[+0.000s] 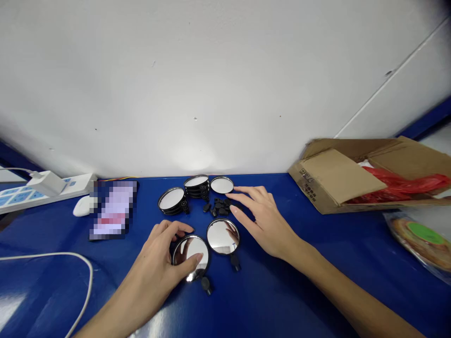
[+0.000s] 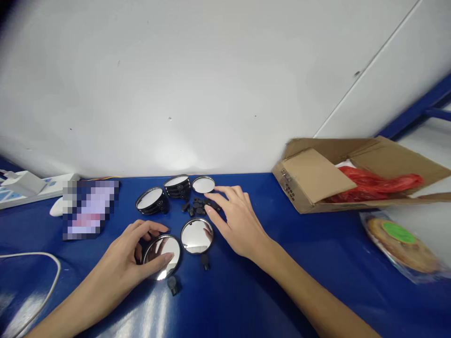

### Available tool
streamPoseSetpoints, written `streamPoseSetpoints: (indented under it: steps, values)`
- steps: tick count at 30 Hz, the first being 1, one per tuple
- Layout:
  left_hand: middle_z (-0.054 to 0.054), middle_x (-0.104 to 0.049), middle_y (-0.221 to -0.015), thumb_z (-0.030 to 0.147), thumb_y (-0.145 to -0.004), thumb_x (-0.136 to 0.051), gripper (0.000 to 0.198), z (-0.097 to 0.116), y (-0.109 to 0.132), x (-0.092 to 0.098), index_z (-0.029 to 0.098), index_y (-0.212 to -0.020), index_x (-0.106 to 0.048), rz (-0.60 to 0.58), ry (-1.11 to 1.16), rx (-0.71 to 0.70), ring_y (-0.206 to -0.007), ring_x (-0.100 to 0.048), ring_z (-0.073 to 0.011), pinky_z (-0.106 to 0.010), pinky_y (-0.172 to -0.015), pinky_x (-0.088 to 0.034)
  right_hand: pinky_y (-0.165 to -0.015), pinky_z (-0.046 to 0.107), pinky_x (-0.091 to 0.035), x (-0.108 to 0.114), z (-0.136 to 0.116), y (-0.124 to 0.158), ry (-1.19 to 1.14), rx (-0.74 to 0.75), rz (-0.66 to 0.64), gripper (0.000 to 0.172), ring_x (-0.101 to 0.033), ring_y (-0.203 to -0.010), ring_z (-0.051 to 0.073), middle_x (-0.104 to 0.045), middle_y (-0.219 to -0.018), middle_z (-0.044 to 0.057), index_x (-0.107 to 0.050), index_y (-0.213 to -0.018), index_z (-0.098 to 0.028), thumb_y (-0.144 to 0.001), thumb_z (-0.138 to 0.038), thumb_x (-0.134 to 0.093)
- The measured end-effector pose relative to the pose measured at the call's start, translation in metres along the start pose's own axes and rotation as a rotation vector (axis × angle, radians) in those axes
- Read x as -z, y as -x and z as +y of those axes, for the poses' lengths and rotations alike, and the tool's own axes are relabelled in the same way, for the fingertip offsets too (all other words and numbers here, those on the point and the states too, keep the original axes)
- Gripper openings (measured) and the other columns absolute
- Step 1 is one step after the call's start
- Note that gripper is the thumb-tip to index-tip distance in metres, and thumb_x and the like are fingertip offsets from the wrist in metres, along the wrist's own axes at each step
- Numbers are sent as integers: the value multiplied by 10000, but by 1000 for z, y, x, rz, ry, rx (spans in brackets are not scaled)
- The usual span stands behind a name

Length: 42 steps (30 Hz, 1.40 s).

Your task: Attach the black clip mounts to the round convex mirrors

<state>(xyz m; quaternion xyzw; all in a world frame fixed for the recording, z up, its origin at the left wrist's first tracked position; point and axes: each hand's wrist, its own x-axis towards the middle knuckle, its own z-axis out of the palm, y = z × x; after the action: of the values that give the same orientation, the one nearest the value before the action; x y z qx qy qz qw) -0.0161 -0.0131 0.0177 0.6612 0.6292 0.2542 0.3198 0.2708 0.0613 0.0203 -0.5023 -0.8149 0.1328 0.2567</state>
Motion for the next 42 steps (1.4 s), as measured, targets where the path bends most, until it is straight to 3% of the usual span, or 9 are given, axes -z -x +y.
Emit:
streamPoseSetpoints:
  steps: [3, 11, 18, 22, 27, 31, 37, 40, 42]
  values:
    - [-44, -650, -1129, 420, -943, -828, 331, -3, 0, -1, 295, -1243, -760, -3, 18, -1, -970, -642, -286, -398, -821, -525, -1173, 632, -470, -5, 4, 0, 68, 5, -66, 433, -559, -1475, 369, -645, -1649, 121, -723, -1515, -286, -1212, -452, -461]
    - [-44, -637, -1157, 454, -971, -801, 343, -4, 2, -2, 305, -1273, -735, -28, 54, 9, -1012, -648, -289, -387, -820, -523, -1225, 695, -450, -12, 16, -3, 84, -89, -10, 488, -596, -1451, 382, -688, -1589, 146, -756, -1475, -238, -1215, -471, -414]
    - [-46, -659, -1194, 534, -1020, -728, 369, -2, 4, 1, 322, -1321, -716, -43, 15, 30, -973, -649, -282, -373, -760, -492, -1206, 712, -469, -16, 22, -6, 2, -42, 28, 422, -625, -1402, 382, -716, -1547, 137, -753, -1465, -250, -1195, -439, -489]
    - [-33, -662, -1196, 587, -1033, -693, 407, 0, 4, 0, 328, -1347, -695, -31, -5, 34, -846, -640, -244, -382, -741, -501, -1163, 594, -553, -15, 26, -8, -48, -44, 115, 314, -713, -1266, 335, -776, -1401, 121, -811, -1334, -246, -1142, -346, -584]
    - [-21, -662, -1201, 660, -1072, -626, 441, -2, 3, 1, 345, -1379, -663, -61, -12, 44, -793, -642, -219, -396, -761, -526, -941, 473, -652, -11, 32, -10, -115, -124, 335, 222, -819, -1009, 298, -851, -1135, 94, -883, -1091, -237, -1065, -253, -663]
    - [-42, -667, -1242, 701, -1095, -577, 459, -3, 6, 4, 357, -1381, -676, -45, -18, 48, -921, -692, -257, -405, -794, -567, -784, 417, -658, -5, 33, -9, -169, -191, 467, 179, -818, -830, 265, -868, -1002, 64, -914, -1009, -248, -1019, -288, -740]
    - [-75, -686, -1334, 614, -1111, -611, 333, 11, 10, 7, 366, -1296, -736, 23, 35, -79, -1111, -706, -295, -289, -582, -569, -840, 397, -674, 1, 16, -10, -249, -204, 589, 145, -835, -902, 251, -882, -1032, 40, -930, -1045, -274, -1017, -302, -790]
    - [-92, -668, -1423, 563, -1106, -632, 290, 20, 13, 7, 358, -1252, -775, 136, 62, -163, -1262, -680, -327, -252, -537, -581, -925, 399, -681, 2, -4, -3, -325, -59, 632, 126, -843, -974, 246, -880, -1052, 29, -929, -1047, -296, -1030, -268, -807]
    - [-85, -677, -1474, 544, -1106, -641, 298, 23, 15, 8, 365, -1287, -795, 150, 135, -196, -1373, -649, -347, -274, -650, -651, -905, 358, -689, 1, -18, 7, -292, 89, 614, 166, -849, -961, 220, -885, -1072, 12, -926, -1078, -326, -1038, -214, -810]
